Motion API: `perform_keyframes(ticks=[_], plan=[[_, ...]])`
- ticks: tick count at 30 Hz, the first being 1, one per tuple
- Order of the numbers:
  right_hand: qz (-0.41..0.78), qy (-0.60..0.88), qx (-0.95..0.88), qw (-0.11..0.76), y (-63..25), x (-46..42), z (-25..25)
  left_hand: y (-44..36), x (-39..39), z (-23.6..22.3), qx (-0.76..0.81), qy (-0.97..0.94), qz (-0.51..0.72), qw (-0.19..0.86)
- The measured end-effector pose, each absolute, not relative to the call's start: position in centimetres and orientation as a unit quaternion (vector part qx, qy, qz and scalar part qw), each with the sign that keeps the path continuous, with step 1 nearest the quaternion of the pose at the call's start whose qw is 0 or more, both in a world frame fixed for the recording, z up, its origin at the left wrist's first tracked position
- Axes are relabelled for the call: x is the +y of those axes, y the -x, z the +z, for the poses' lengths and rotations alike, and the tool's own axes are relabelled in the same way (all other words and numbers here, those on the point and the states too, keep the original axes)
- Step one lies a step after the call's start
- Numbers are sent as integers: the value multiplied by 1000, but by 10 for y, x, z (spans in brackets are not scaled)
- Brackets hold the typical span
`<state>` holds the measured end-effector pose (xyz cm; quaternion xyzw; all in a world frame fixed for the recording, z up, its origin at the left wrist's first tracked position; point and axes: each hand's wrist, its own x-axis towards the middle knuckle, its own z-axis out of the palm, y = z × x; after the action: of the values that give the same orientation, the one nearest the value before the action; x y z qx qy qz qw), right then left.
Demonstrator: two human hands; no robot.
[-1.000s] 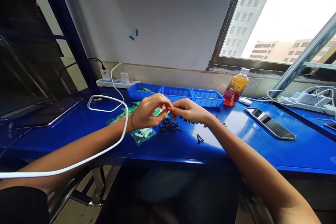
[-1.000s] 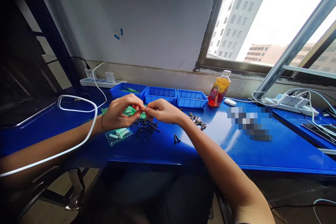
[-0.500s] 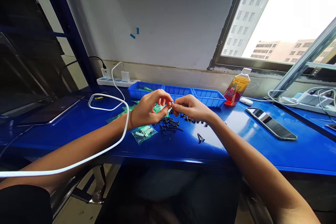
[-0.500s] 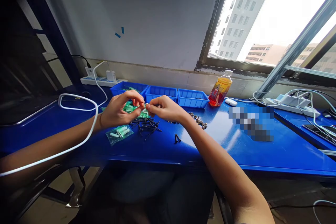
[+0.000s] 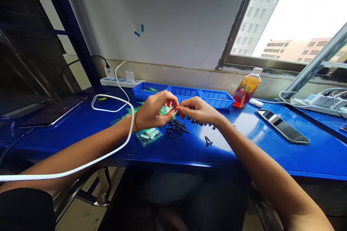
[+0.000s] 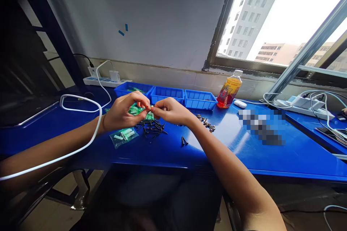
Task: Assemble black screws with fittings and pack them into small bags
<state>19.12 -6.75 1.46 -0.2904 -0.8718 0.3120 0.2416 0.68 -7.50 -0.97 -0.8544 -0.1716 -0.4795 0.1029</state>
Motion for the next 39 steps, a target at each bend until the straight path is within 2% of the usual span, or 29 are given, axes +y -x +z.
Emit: perform_keyframes(ticks=[12,25,39], plan=[[302,318,-868,234,-189,-67,10,-7,-75,-10,-209,872,-426,124],[270,335,-868,248,-193,-63,12,-10,-77,-10,-215,856,-458,109],[292,319,-867,247,-190,-65,12,-10,-76,-13,-225,846,-471,108]])
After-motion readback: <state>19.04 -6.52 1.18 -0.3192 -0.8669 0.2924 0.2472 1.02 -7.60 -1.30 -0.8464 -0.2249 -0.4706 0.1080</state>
